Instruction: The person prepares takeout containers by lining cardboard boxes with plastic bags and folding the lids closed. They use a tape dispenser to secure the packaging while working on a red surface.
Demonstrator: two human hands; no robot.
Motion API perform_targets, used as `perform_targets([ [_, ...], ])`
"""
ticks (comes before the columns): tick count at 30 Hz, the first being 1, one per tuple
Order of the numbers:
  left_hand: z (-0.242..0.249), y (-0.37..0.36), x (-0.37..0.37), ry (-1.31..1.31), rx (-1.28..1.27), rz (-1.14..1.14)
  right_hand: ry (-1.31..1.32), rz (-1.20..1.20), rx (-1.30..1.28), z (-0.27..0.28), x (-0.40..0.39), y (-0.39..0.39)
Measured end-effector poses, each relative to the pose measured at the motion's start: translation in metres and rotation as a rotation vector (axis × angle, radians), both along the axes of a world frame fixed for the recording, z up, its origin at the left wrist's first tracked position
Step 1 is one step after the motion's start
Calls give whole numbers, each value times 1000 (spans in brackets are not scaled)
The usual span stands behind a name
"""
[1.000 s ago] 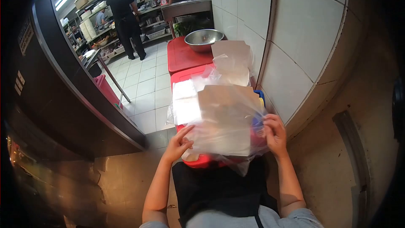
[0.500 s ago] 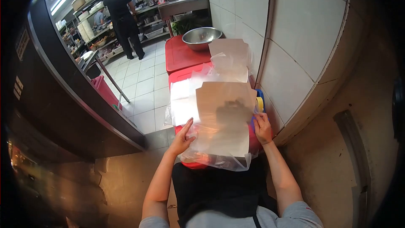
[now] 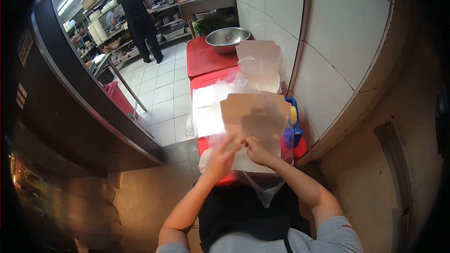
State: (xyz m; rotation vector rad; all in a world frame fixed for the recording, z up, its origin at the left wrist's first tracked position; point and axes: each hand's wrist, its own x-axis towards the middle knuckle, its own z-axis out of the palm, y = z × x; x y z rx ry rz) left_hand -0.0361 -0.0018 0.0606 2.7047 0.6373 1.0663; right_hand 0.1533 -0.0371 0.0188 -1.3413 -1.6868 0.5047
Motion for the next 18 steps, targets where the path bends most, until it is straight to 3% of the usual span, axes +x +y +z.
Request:
perform_targets([
  [3,-14,4,21,48,-422,-208,4,-97,-40,-24,11,14],
  [7,-52,37,47,417,-478,-181,153,-120,-250,-27,20,15],
  [11,-56,35,61,545,-509,-99,85,-147,-354,-38,31,10],
  [14,-101,42,66,461,-398,-165,74,-160,-398,-48,28,8],
  [16,-85,26,66,546,-356,-7,113,-153,-302,-73,30,15],
  [18,-70,11,67,605,-294,134,209,-110,-412,-84,33,20],
])
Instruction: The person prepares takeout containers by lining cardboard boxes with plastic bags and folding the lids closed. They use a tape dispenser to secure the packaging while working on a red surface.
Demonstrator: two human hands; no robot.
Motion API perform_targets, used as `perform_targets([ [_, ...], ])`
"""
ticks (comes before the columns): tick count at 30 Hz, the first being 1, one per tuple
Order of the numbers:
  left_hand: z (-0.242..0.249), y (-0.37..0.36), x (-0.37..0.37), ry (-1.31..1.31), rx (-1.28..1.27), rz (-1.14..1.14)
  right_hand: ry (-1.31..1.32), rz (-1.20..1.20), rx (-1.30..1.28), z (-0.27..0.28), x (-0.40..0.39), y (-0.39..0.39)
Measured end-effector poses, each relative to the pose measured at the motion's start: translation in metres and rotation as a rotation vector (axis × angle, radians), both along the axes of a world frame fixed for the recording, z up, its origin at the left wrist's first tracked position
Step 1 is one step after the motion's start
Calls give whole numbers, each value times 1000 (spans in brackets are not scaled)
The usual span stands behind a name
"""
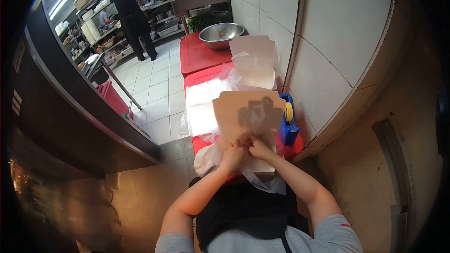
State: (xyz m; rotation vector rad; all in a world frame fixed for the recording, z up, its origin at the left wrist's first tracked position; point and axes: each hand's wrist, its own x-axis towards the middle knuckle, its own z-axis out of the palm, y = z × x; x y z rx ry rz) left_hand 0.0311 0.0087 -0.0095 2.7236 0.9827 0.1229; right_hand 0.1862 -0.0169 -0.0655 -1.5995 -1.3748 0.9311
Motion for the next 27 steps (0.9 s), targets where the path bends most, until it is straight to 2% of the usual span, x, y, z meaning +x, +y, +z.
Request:
perform_targets([
  [5,5,-22,5,114,229,210,348,13,-182,16,0,1],
  [7,11,-18,0,76,249,190,421,-25,-196,16,2,0],
  [8,15,-15,-3,57,259,178,369,-9,-187,16,2,0],
  [11,60,-4,-23,-156,137,356,189,51,-152,23,-1,-3],
  [12,68,-1,-34,-180,192,440,110,82,-136,39,-4,-5],
  [15,57,12,-62,-185,-66,644,-192,157,-20,42,-7,-3],
  [16,57,9,-67,-155,-54,621,-303,178,33,38,-7,-1],
  [19,44,13,-72,-238,-165,570,-294,160,36,29,-6,2],
  [22,40,5,-72,-553,-155,616,-298,118,143,16,-8,2],
  [27,22,-22,-81,-817,-117,631,-371,157,145,11,-5,5],
])
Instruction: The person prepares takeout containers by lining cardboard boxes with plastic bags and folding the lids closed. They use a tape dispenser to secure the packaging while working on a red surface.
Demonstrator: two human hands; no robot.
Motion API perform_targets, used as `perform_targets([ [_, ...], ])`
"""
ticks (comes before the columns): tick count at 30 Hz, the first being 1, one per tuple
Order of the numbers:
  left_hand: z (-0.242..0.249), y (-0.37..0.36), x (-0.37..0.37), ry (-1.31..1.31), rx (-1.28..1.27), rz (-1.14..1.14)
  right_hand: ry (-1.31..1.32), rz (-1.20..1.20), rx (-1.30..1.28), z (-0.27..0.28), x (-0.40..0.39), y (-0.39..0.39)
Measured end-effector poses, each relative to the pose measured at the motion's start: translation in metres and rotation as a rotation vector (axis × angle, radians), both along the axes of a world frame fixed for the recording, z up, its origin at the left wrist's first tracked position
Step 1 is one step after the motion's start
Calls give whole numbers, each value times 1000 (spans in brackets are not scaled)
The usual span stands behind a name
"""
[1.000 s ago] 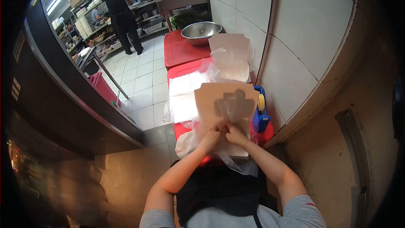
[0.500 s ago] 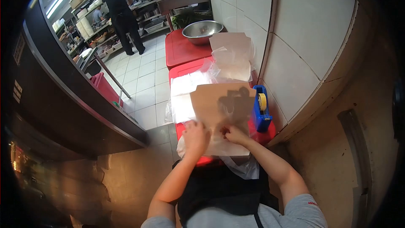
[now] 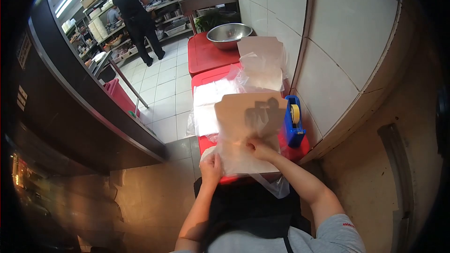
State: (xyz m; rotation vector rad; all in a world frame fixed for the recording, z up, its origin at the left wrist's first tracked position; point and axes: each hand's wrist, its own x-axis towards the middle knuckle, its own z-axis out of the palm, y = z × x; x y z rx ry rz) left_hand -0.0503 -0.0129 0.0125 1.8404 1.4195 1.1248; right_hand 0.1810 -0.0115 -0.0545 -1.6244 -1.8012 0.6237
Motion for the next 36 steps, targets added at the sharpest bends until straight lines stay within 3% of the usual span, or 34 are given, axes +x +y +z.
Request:
perform_targets([
  [4,-15,-11,-2,-82,8,31,-105,-28,-15,24,-5,-5],
  [7,-28,-13,1,-239,121,2,-28,-20,96,7,-4,0],
  [10,-31,-20,-3,-322,86,-62,38,51,-13,9,4,3],
  [13,-25,-24,-5,-306,130,-113,-135,122,-189,19,1,10],
  [16,-10,-31,-6,-278,62,-155,-130,98,-212,23,-6,5],
  [18,-29,-12,-22,-312,-167,-210,-132,120,-187,18,-9,3],
  [23,13,34,-20,38,-303,-254,-190,88,-196,37,-15,-7],
  [26,22,45,-7,484,-371,-343,-80,67,-199,30,-8,-3],
  [28,7,51,-4,396,-383,-328,5,51,-295,35,0,4],
  [31,-12,38,-2,220,-331,-234,-46,37,-12,14,3,0],
  [36,-16,5,-3,-20,-310,-168,-2,93,90,-8,5,13],
])
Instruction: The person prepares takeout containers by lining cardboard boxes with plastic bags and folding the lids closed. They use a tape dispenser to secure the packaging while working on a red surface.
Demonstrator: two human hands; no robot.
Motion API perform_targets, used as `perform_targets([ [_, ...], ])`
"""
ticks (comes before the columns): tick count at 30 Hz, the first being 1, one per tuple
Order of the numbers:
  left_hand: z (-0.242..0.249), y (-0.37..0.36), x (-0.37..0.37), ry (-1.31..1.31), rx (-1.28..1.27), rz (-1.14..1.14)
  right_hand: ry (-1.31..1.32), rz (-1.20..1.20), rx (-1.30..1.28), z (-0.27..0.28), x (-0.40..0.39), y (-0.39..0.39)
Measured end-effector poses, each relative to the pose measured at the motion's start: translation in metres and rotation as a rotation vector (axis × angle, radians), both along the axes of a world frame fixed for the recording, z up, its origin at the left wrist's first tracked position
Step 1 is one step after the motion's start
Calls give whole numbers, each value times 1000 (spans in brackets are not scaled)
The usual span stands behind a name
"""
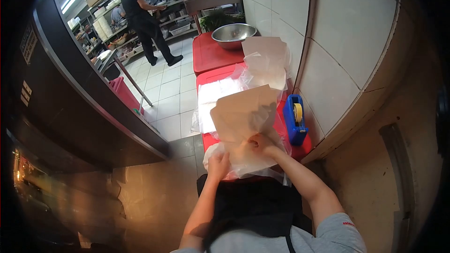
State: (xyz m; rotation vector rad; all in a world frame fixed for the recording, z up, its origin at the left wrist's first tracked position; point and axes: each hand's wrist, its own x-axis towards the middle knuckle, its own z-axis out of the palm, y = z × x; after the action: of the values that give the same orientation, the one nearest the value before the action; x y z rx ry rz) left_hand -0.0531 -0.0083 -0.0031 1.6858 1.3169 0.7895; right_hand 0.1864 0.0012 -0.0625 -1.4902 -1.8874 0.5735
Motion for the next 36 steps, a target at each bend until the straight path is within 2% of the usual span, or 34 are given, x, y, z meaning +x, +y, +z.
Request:
perform_targets([
  [4,-8,-4,-2,-69,16,-16,3,1,-84,-4,1,0],
  [7,-5,-7,-3,-119,64,-38,112,16,9,-11,0,0],
  [8,-3,-9,-3,-133,83,-45,129,21,-29,-13,1,1],
  [10,-14,4,-13,-108,23,-139,165,32,-103,-16,1,2],
  [11,-21,9,-18,-97,-7,-187,91,25,-88,-17,0,1],
  [14,41,7,-11,186,119,-89,-150,25,-15,-15,-5,-4],
  [15,45,5,-7,207,375,59,-239,36,27,-9,-6,-8],
  [17,78,-3,8,373,588,-12,-169,2,-28,12,-13,-16],
  [18,87,-6,11,458,691,-45,-12,-39,-125,34,-19,-20],
  [20,80,0,11,526,697,-116,91,97,-168,18,-12,-15],
  [21,74,6,12,558,703,-154,38,269,-117,-32,8,-5],
  [22,65,12,13,497,707,-100,-18,436,-67,-58,21,0],
  [24,40,24,6,378,702,1,-169,223,-197,-26,18,-14],
  [26,23,34,-10,175,366,180,-140,138,-338,37,7,-36],
  [27,14,40,-19,74,196,270,-38,157,-411,75,2,-44],
  [28,0,46,-29,8,217,317,65,177,-485,92,-1,-48],
  [30,-25,53,-45,-127,255,409,54,384,-392,85,11,-57],
  [31,16,28,-36,-143,291,380,50,483,-344,81,16,-62],
  [33,51,-1,-20,-236,411,137,26,483,-317,91,18,-73],
  [35,79,-26,-4,-71,616,-387,-17,498,-277,92,19,-81],
  [36,82,-33,5,18,644,-462,-47,513,-247,89,20,-83],
])
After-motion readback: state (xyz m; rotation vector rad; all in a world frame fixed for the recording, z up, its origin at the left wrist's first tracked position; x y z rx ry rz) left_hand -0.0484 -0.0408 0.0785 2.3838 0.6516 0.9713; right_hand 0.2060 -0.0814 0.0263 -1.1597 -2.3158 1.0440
